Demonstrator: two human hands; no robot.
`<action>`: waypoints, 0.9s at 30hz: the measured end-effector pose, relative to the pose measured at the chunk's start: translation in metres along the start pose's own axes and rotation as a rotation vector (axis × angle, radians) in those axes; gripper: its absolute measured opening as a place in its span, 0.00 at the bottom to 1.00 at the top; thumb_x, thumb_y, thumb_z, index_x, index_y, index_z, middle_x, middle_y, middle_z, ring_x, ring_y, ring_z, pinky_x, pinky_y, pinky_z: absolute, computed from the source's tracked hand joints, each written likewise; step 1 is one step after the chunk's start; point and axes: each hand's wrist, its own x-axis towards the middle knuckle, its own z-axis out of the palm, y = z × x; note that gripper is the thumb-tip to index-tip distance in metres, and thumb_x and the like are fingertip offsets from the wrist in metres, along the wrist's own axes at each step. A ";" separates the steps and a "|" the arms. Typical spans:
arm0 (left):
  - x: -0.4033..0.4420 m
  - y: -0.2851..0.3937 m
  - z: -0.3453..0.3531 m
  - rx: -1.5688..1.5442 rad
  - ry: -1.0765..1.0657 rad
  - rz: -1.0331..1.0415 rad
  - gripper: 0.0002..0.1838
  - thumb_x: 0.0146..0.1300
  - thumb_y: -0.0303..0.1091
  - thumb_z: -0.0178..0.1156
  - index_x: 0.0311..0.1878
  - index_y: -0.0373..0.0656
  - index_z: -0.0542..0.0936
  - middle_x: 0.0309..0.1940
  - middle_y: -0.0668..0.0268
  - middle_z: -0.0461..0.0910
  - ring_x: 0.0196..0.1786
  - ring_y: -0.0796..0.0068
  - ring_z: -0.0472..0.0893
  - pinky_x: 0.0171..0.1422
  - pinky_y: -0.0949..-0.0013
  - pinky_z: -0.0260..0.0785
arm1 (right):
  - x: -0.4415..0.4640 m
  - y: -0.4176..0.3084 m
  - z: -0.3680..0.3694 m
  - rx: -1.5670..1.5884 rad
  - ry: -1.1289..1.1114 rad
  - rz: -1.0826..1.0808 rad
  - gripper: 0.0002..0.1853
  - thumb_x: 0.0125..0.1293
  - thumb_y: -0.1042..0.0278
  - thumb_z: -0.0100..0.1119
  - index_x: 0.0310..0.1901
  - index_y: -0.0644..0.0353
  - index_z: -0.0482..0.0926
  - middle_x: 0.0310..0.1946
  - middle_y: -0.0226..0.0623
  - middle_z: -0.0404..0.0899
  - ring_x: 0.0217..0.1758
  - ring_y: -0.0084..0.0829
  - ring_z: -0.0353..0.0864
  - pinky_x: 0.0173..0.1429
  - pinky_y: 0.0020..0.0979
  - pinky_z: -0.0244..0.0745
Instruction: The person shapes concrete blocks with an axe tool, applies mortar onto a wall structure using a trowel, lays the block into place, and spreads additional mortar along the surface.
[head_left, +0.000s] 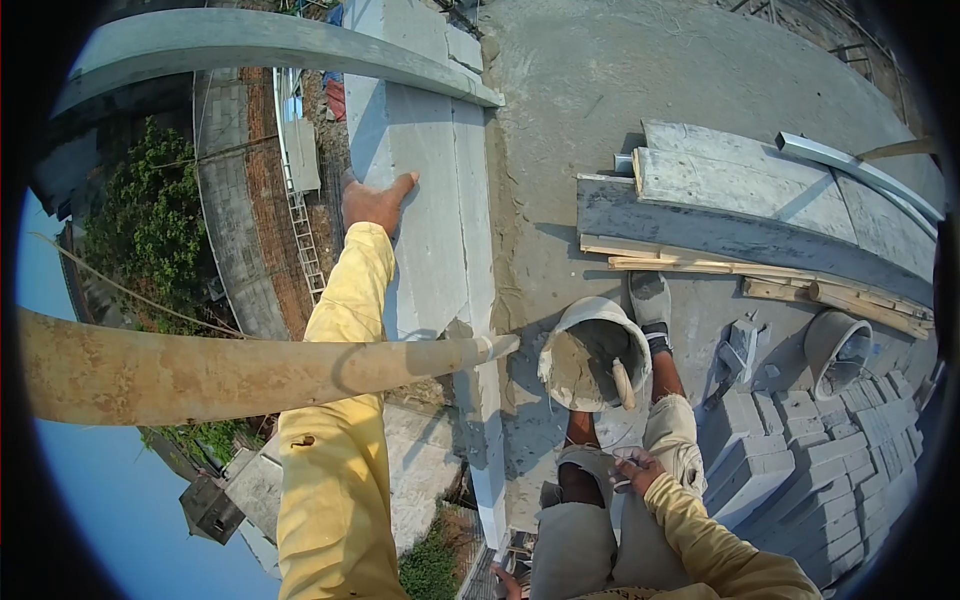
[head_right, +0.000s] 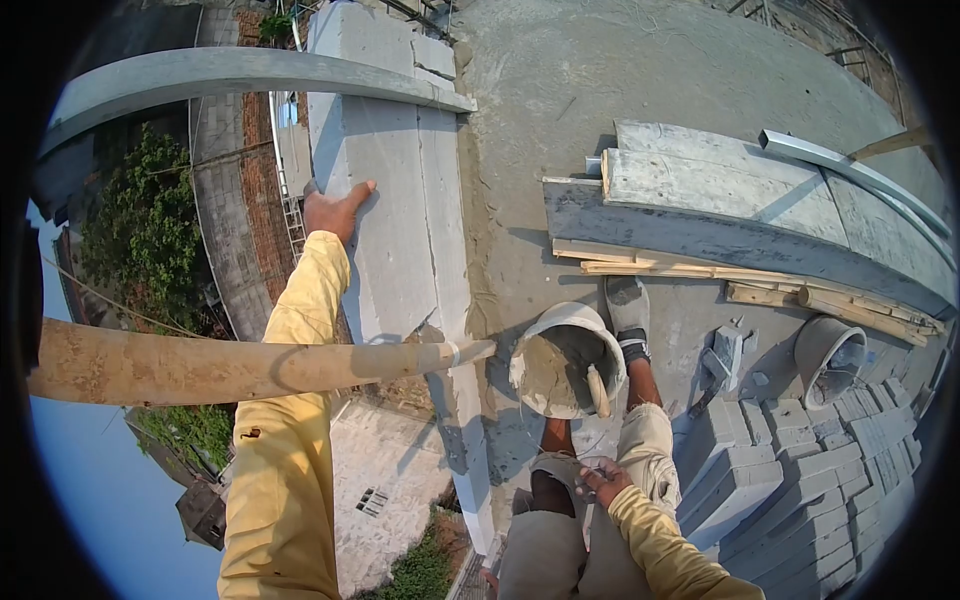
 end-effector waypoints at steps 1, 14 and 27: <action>0.002 -0.002 0.002 0.008 0.001 -0.010 0.52 0.39 0.51 0.73 0.58 0.18 0.62 0.49 0.39 0.75 0.50 0.49 0.78 0.57 0.62 0.70 | 0.003 0.005 -0.002 -0.046 0.005 -0.027 0.16 0.63 0.58 0.62 0.41 0.64 0.78 0.34 0.37 0.82 0.33 0.22 0.80 0.37 0.25 0.78; 0.003 -0.003 0.006 0.054 0.015 0.014 0.56 0.37 0.53 0.74 0.61 0.18 0.60 0.54 0.36 0.71 0.56 0.46 0.74 0.63 0.61 0.66 | -0.020 -0.035 0.008 0.126 -0.023 0.081 0.12 0.65 0.63 0.60 0.43 0.62 0.76 0.34 0.37 0.83 0.31 0.27 0.83 0.31 0.29 0.79; -0.014 -0.024 -0.005 0.075 -0.110 -0.013 0.60 0.40 0.53 0.74 0.67 0.25 0.51 0.60 0.37 0.64 0.60 0.48 0.71 0.66 0.61 0.63 | -0.019 -0.032 0.006 0.108 -0.016 0.106 0.12 0.66 0.63 0.60 0.47 0.59 0.74 0.33 0.39 0.82 0.30 0.30 0.84 0.29 0.30 0.79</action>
